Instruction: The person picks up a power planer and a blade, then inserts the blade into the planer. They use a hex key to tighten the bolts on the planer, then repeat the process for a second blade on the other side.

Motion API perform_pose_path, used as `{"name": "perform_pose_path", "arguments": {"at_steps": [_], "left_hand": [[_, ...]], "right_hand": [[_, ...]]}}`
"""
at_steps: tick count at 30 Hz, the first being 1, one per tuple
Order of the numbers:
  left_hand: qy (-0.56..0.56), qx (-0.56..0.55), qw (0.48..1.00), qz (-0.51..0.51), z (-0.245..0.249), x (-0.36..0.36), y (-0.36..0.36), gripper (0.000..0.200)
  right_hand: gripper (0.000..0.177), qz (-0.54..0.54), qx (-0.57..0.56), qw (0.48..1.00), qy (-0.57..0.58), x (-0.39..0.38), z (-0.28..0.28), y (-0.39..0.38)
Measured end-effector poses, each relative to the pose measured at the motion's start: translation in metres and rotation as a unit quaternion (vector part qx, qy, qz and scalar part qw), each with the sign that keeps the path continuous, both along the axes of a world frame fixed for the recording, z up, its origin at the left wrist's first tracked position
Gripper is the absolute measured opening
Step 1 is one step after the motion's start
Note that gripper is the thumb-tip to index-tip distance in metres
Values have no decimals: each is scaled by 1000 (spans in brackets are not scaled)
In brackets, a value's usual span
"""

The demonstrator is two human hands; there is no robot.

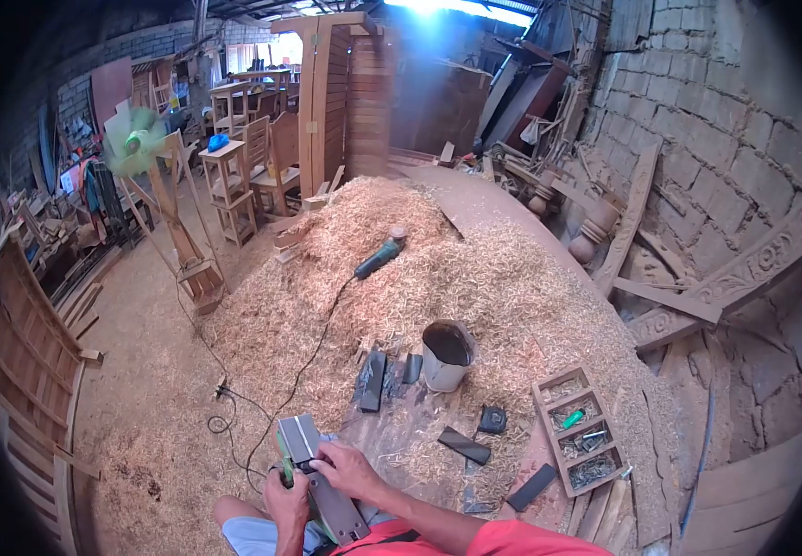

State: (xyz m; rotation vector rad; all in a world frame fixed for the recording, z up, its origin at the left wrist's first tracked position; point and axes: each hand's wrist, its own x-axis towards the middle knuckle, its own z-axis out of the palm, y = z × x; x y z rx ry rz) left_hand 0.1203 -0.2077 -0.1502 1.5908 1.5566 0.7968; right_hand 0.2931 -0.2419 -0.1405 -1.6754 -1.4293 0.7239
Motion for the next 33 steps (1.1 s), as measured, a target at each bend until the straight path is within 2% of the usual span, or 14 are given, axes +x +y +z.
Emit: {"name": "perform_pose_path", "arguments": {"at_steps": [4, 13, 16, 21, 25, 27, 28, 31, 33], "left_hand": [[3, -1, 1000, -1, 0, 0, 3, 40], [2, 9, 1000, -1, -6, -1, 1, 40], [-3, -2, 1000, -10, -3, 0, 3, 39], [5, -9, 1000, 2, -1, 0, 1, 38], [9, 48, 999, 16, -8, 1, 2, 38], [17, 83, 996, 13, -16, 1, 3, 38], [16, 84, 996, 11, -18, 2, 2, 38], [13, 86, 996, 11, -17, 1, 5, 37], [7, 74, 997, 13, -14, 1, 0, 38]], "right_hand": [[23, -9, 12, 999, 35, -3, 11, -3], [21, -9, 43, 999, 23, -4, 2, -4], [22, -26, -8, 999, 45, -3, -1, -1], [22, -25, 8, 999, 42, -1, -4, -3], [24, -34, 16, 998, 58, -8, -7, -6], [25, -21, -30, 998, 55, -3, -1, -1], [26, -16, -52, 997, 53, 0, 2, 0], [25, -28, -10, 998, 59, -6, 2, -2], [24, -24, -23, 997, 64, -4, -1, 2]]}}
